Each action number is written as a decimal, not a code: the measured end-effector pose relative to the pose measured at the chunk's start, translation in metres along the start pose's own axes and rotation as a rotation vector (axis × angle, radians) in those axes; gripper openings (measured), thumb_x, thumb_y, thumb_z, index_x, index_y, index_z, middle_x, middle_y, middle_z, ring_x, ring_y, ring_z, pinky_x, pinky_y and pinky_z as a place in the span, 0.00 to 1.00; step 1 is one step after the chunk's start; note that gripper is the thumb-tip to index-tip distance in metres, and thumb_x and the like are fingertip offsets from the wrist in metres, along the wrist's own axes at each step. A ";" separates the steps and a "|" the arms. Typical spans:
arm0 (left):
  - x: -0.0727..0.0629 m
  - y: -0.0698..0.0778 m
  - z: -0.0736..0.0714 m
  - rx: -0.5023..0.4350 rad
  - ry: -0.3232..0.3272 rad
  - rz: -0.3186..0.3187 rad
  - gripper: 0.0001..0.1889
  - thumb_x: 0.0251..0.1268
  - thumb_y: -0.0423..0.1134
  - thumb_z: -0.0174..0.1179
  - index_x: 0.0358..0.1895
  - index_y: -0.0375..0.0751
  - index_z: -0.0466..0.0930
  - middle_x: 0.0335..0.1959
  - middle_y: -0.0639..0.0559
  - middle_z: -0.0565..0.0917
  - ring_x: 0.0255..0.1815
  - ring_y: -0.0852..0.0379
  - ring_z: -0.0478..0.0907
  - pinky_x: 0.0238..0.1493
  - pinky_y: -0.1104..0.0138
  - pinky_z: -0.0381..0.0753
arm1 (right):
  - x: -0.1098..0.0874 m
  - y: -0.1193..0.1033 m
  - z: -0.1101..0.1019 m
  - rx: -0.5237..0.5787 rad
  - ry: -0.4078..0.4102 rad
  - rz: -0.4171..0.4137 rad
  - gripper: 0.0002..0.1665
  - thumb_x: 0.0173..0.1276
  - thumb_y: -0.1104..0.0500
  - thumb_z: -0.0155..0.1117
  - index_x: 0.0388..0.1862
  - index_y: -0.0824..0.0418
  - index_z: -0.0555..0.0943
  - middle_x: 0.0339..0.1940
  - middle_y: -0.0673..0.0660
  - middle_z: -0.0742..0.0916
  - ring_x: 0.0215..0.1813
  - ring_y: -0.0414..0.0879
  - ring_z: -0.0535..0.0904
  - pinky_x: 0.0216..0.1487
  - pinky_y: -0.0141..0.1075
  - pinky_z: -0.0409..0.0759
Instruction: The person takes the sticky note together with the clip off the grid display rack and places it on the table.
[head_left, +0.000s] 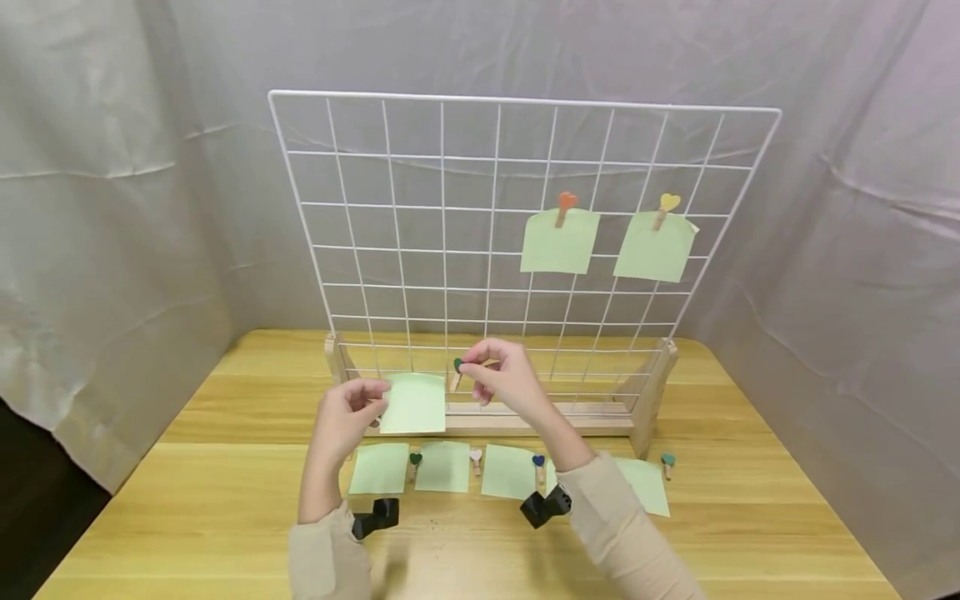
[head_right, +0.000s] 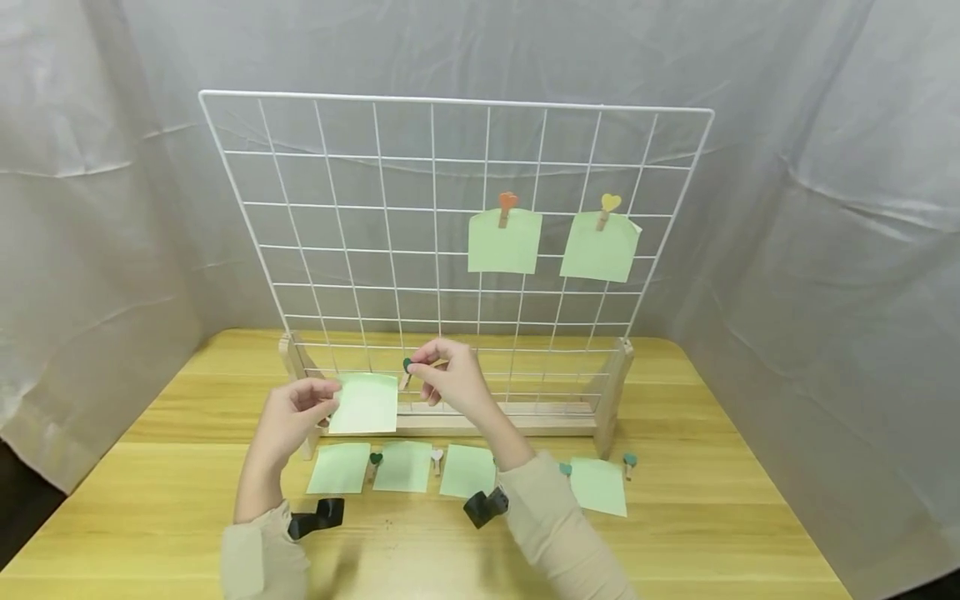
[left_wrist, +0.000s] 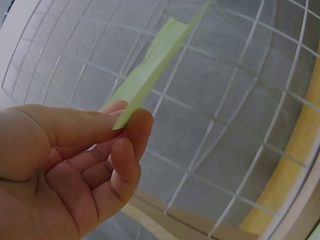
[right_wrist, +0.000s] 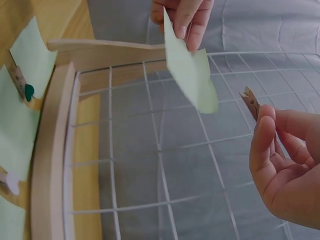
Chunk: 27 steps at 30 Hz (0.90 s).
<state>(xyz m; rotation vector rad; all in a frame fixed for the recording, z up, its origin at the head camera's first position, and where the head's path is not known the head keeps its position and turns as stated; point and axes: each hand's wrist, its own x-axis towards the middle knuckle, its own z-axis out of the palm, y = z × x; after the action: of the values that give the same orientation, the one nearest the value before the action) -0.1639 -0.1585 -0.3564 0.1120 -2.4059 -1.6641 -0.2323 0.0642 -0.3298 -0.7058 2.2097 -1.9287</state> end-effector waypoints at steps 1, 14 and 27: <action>-0.001 -0.001 -0.001 0.007 -0.006 -0.006 0.12 0.64 0.23 0.55 0.49 0.24 0.79 0.40 0.35 0.82 0.27 0.67 0.73 0.30 0.75 0.78 | 0.000 0.002 0.001 -0.001 -0.002 0.004 0.09 0.66 0.69 0.61 0.41 0.76 0.78 0.32 0.60 0.85 0.17 0.36 0.75 0.20 0.26 0.76; -0.009 -0.017 -0.017 0.061 0.018 -0.056 0.12 0.65 0.25 0.55 0.50 0.23 0.78 0.39 0.37 0.82 0.25 0.65 0.72 0.28 0.75 0.76 | -0.001 0.025 0.022 0.051 -0.053 0.080 0.11 0.66 0.69 0.61 0.42 0.78 0.77 0.34 0.57 0.86 0.16 0.35 0.75 0.19 0.25 0.75; -0.015 -0.033 -0.034 0.077 -0.032 -0.093 0.14 0.66 0.25 0.55 0.53 0.21 0.77 0.41 0.39 0.83 0.29 0.66 0.73 0.29 0.72 0.77 | -0.003 0.048 0.045 0.104 -0.108 0.161 0.11 0.67 0.70 0.60 0.43 0.80 0.77 0.29 0.62 0.84 0.15 0.34 0.74 0.18 0.25 0.74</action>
<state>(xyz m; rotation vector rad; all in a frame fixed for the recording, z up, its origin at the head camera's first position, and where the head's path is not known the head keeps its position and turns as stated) -0.1433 -0.1984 -0.3774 0.2142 -2.5252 -1.6241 -0.2249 0.0279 -0.3846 -0.5832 2.0204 -1.8654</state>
